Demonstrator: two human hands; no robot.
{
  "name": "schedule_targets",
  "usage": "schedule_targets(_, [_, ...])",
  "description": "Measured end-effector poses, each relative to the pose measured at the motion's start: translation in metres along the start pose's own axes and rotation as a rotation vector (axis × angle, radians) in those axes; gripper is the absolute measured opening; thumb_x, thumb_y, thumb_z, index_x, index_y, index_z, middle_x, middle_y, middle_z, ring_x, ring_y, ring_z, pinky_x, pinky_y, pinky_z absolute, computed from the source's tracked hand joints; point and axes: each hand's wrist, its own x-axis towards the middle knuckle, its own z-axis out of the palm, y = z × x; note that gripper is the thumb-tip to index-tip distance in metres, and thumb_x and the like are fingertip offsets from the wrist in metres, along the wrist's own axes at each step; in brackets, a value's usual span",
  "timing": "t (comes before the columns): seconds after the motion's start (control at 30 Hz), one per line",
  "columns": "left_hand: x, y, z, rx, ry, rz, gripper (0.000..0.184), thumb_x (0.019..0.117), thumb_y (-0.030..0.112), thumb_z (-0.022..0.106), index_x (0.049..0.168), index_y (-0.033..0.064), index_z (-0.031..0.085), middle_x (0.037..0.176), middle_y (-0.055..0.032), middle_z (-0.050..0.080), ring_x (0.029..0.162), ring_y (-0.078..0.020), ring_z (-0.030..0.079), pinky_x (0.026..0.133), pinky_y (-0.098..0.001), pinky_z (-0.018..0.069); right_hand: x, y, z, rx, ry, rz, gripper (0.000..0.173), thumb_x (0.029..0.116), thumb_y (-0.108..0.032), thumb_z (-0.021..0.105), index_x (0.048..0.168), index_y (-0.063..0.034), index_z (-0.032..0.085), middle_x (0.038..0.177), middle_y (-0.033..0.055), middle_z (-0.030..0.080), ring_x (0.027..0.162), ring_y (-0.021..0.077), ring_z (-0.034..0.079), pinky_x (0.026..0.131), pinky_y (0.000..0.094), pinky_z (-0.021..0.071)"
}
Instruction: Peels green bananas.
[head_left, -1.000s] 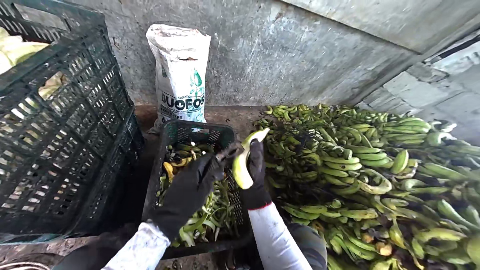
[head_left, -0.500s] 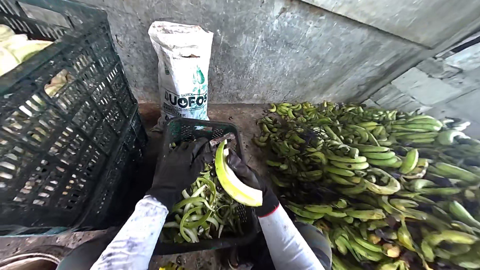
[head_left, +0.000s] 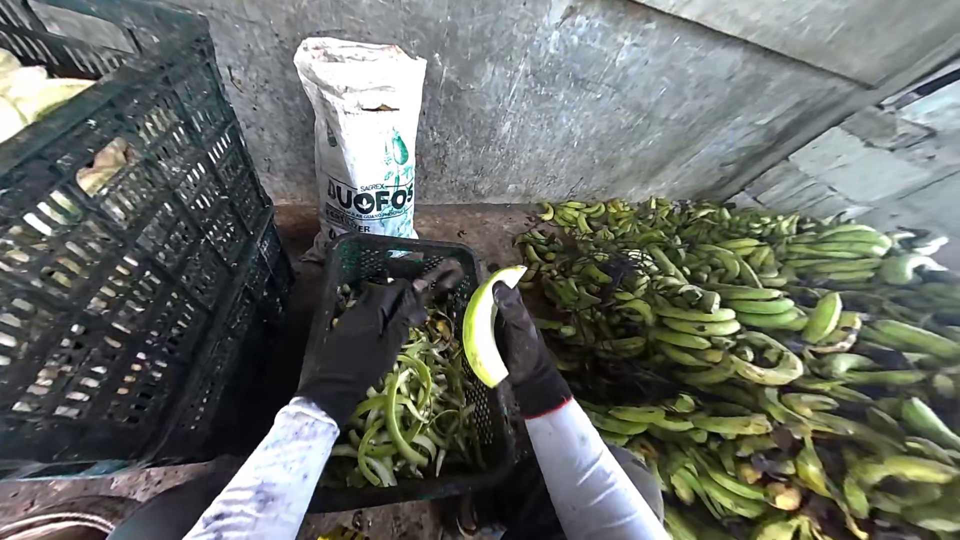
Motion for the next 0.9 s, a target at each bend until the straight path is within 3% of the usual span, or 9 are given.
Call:
schedule_targets(0.07, [-0.013,0.022,0.009,0.057,0.004,0.099,0.062,0.1012,0.058,0.047,0.148,0.0184,0.055,0.128,-0.0163,0.066,0.114,-0.0353,0.065,0.098,-0.0602,0.0503,0.014,0.003,0.006,0.208,0.026,-0.091,0.03,0.1065,-0.041,0.047,0.118,-0.0167,0.06,0.093,0.0032,0.069,0.083,0.0128,0.069,0.071,0.0343,0.0612])
schedule_targets(0.17, [-0.025,0.032,0.025,0.177,0.173,0.231,0.073,0.0978,0.072,0.037,0.144,0.0199,0.06,0.12,-0.0194,0.069,0.107,-0.0393,0.068,0.089,-0.0616,0.0527,0.03,-0.002,0.022,0.473,0.113,-0.227,0.032,0.1071,-0.045,0.042,0.108,-0.0202,0.063,0.091,-0.0003,0.069,0.082,0.0111,0.069,0.068,0.0347,0.0609])
schedule_targets(0.33, [-0.029,0.034,0.026,0.24,0.34,0.301,0.071,0.0972,0.07,0.042,0.14,0.0174,0.064,0.11,-0.0214,0.069,0.099,-0.0406,0.067,0.087,-0.0589,0.053,0.036,-0.011,0.039,0.511,0.339,-0.319,0.039,0.1092,-0.049,0.032,0.113,-0.0207,0.059,0.097,-0.0005,0.067,0.09,0.0117,0.068,0.072,0.035,0.0597])
schedule_targets(0.4, [-0.026,0.031,0.021,0.234,0.293,0.28,0.07,0.0977,0.069,0.041,0.142,0.0187,0.062,0.114,-0.0204,0.069,0.103,-0.0397,0.067,0.089,-0.0584,0.0524,0.033,-0.011,0.035,0.52,0.219,-0.288,0.036,0.1088,-0.047,0.033,0.111,-0.0222,0.059,0.099,-0.0016,0.067,0.091,0.0109,0.068,0.074,0.034,0.0599])
schedule_targets(0.53, [-0.014,0.021,0.01,0.134,0.139,0.169,0.066,0.098,0.066,0.042,0.148,0.0257,0.054,0.122,-0.0166,0.067,0.11,-0.0372,0.065,0.093,-0.0602,0.051,0.017,-0.005,0.013,0.317,-0.238,-0.131,0.031,0.1076,-0.044,0.042,0.119,-0.0236,0.063,0.102,-0.0029,0.07,0.091,0.0074,0.069,0.078,0.0303,0.0606])
schedule_targets(0.7, [-0.013,0.012,0.014,0.203,0.134,0.201,0.065,0.098,0.064,0.044,0.145,0.0223,0.058,0.119,-0.019,0.068,0.11,-0.0397,0.065,0.094,-0.0607,0.0506,0.01,-0.011,-0.005,0.045,-0.213,0.13,0.034,0.109,-0.037,0.036,0.121,-0.0142,0.059,0.096,0.0058,0.07,0.085,0.0139,0.07,0.075,0.0333,0.0608])
schedule_targets(0.8, [-0.008,0.012,0.01,0.107,0.023,0.061,0.06,0.1005,0.058,0.048,0.149,0.0241,0.054,0.13,-0.0175,0.065,0.12,-0.0373,0.062,0.101,-0.0607,0.0477,0.003,-0.025,-0.011,-0.183,-0.37,0.229,0.038,0.1008,-0.033,0.055,0.132,-0.0121,0.057,0.104,0.0027,0.071,0.091,0.009,0.068,0.083,0.0284,0.0587])
schedule_targets(0.9, [0.0,0.006,0.006,0.002,-0.08,-0.011,0.06,0.1013,0.058,0.048,0.15,0.0235,0.052,0.133,-0.0131,0.064,0.12,-0.031,0.063,0.101,-0.0579,0.0489,-0.007,-0.035,-0.008,-0.372,-0.415,0.308,0.054,0.0976,-0.032,0.06,0.144,-0.0073,0.05,0.117,0.0032,0.068,0.103,0.008,0.066,0.095,0.029,0.0554])
